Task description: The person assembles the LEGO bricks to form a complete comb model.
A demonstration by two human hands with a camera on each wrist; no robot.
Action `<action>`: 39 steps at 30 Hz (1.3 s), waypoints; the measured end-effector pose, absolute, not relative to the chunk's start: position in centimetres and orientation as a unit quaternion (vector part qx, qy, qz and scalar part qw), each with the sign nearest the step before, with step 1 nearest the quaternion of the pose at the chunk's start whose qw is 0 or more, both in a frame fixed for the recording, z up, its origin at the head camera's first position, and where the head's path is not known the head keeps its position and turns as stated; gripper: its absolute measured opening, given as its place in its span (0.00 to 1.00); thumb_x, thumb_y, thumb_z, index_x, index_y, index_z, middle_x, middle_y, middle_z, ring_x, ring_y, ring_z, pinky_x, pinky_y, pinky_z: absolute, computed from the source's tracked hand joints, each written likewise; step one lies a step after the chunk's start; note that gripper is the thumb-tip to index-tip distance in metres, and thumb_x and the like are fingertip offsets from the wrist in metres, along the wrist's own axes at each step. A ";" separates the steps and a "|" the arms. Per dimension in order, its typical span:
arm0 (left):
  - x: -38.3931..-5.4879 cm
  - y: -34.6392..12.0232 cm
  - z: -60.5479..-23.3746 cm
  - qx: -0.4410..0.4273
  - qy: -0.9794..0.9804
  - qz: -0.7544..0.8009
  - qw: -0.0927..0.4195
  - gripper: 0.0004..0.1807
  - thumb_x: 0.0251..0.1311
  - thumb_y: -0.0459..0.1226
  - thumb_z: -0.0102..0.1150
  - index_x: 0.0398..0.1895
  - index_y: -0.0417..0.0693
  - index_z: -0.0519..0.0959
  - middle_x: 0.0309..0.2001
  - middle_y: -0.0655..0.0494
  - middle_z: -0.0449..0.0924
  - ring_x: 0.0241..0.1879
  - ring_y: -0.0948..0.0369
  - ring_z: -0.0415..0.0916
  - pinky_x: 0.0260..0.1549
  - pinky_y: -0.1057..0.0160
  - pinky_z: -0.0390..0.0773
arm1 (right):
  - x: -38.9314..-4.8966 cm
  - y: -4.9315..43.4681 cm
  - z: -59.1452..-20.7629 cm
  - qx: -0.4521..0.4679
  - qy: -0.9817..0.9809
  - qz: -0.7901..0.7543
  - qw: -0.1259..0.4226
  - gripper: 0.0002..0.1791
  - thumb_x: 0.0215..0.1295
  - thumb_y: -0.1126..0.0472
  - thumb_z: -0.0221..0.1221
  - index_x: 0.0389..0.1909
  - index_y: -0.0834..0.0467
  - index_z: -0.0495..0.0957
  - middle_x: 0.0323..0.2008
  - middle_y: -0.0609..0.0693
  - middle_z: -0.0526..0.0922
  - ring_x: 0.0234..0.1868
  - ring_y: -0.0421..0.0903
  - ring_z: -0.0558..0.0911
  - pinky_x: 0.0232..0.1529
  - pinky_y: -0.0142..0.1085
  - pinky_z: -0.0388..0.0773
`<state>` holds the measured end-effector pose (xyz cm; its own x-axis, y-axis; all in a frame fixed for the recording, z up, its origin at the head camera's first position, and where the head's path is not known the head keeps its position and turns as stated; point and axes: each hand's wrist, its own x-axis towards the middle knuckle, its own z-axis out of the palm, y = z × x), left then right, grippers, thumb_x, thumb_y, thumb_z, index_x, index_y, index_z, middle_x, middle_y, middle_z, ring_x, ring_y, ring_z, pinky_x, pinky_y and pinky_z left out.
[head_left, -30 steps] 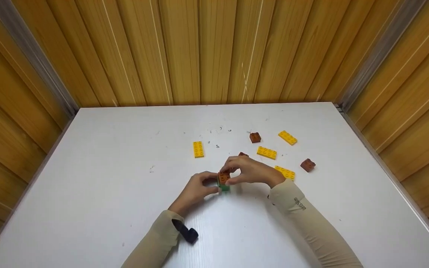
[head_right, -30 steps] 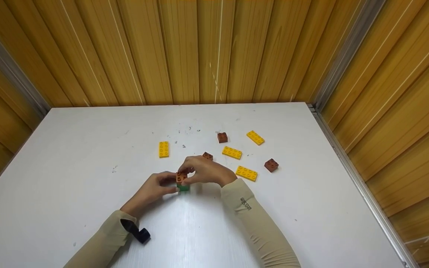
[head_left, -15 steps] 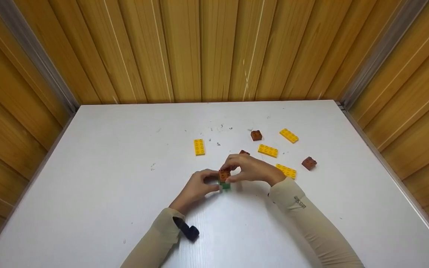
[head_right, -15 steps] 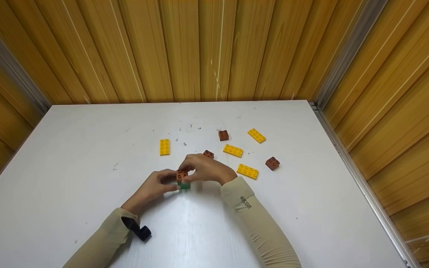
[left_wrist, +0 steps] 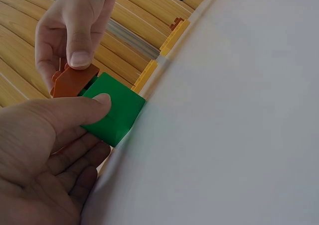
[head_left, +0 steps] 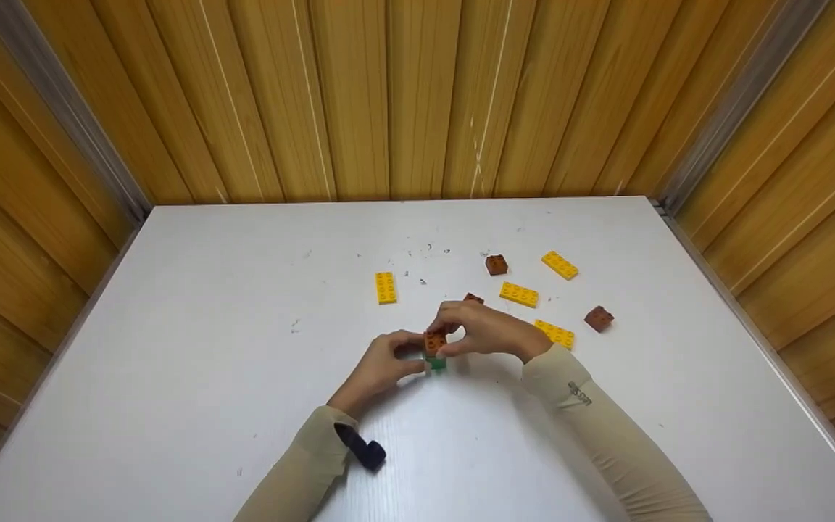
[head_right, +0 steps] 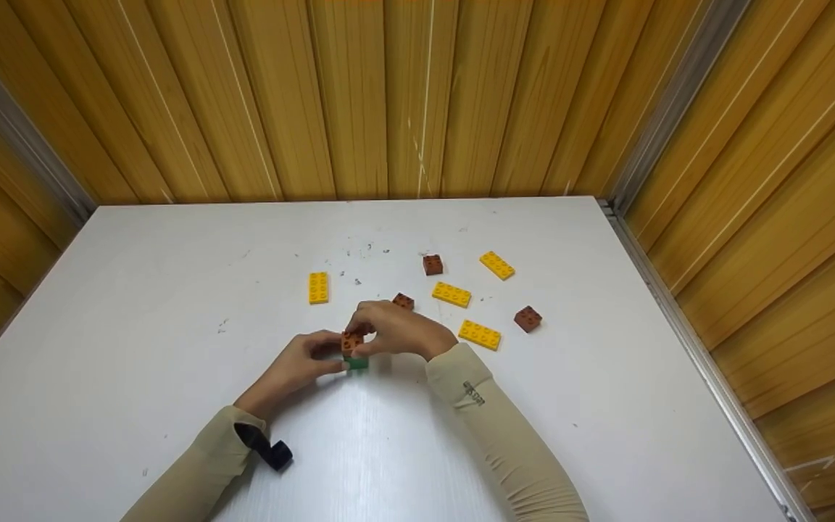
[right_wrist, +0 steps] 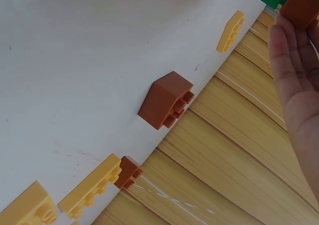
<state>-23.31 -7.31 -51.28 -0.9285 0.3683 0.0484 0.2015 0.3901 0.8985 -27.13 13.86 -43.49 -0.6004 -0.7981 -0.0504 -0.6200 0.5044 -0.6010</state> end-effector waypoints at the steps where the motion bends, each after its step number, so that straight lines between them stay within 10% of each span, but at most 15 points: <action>1: -23.3 -7.3 -51.3 0.172 0.830 0.525 0.079 0.22 0.53 0.34 0.67 0.53 0.43 0.80 0.50 0.50 0.82 0.52 0.55 0.77 0.58 0.53 0.73 | -27.1 13.8 -43.5 -0.416 0.852 -0.272 0.163 0.16 0.60 0.59 0.65 0.48 0.59 0.80 0.45 0.52 0.79 0.48 0.47 0.81 0.54 0.42 0.78; 39: -23.3 -7.4 -51.3 0.172 0.829 0.526 0.077 0.22 0.52 0.34 0.68 0.53 0.42 0.80 0.50 0.49 0.82 0.53 0.54 0.76 0.58 0.51 0.72 | -27.3 13.6 -43.9 -0.398 0.854 -0.288 0.170 0.16 0.57 0.59 0.67 0.46 0.59 0.80 0.43 0.52 0.79 0.47 0.48 0.81 0.53 0.44 0.79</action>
<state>-23.32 -7.42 -51.25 -0.9290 0.3663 0.0534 0.2046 0.3878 0.8988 -27.28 13.61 -43.91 -0.6249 -0.7783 -0.0617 -0.5825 0.5174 -0.6269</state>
